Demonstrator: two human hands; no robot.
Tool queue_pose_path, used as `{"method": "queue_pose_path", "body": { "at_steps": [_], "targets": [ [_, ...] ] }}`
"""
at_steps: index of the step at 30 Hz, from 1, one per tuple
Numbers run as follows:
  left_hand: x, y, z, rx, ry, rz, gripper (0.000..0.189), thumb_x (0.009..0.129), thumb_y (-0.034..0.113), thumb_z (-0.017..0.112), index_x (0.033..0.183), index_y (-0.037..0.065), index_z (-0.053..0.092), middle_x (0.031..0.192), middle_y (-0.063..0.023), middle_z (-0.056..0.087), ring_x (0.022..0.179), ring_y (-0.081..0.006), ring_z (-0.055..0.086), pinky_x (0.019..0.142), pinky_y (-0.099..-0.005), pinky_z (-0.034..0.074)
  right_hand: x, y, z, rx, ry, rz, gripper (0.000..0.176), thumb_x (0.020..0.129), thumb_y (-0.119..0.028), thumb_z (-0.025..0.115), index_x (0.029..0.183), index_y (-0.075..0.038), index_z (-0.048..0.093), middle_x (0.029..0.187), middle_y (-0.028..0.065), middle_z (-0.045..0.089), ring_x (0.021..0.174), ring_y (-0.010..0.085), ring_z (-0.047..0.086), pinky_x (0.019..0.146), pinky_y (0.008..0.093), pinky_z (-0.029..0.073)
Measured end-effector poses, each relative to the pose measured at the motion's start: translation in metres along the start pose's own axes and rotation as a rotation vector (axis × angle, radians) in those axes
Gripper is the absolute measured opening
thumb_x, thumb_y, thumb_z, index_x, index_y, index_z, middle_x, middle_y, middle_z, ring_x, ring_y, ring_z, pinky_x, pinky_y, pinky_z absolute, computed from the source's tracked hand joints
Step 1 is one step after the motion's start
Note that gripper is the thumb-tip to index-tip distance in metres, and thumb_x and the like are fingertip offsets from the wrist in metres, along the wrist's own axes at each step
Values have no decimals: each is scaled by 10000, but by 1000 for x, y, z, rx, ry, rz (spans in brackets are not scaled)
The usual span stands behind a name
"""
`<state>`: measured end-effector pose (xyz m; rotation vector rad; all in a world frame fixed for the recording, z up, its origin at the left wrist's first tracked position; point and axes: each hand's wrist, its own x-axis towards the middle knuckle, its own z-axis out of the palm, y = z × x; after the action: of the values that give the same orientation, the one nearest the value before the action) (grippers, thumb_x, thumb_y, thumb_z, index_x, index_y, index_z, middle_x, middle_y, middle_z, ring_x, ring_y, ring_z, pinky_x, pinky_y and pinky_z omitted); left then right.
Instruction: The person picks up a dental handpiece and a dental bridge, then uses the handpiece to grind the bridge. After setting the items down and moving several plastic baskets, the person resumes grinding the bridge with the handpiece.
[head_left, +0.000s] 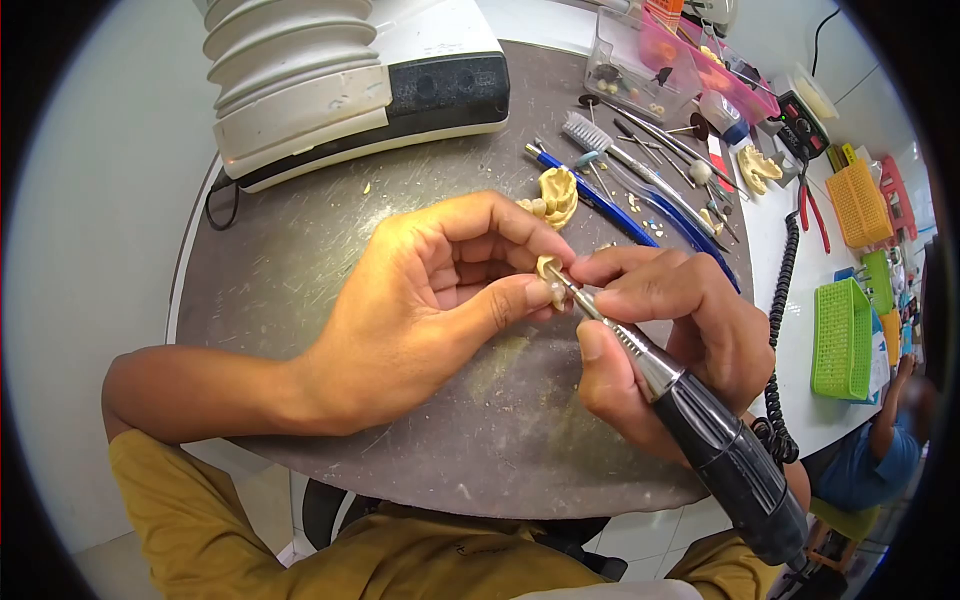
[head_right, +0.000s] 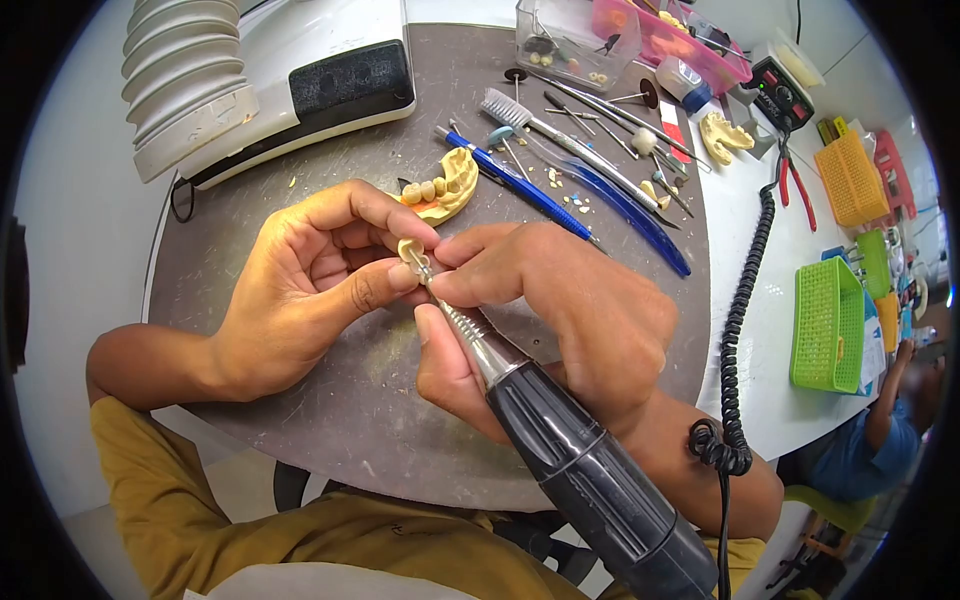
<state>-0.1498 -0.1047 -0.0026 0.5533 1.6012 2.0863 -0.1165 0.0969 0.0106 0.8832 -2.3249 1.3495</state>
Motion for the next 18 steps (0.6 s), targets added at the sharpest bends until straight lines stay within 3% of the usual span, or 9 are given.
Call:
{"method": "queue_pose_path", "body": {
  "at_steps": [18],
  "targets": [
    [0, 2, -1, -31, -10, -37, 245, 935, 75, 604, 1146, -25, 533, 1089, -97, 600, 987, -129, 600, 866, -268, 510, -1, 2, -2, 9, -11, -7, 215, 766, 81, 626, 943, 14, 522, 849, 143, 611, 938, 279, 668, 846, 366, 507]
  ]
}}
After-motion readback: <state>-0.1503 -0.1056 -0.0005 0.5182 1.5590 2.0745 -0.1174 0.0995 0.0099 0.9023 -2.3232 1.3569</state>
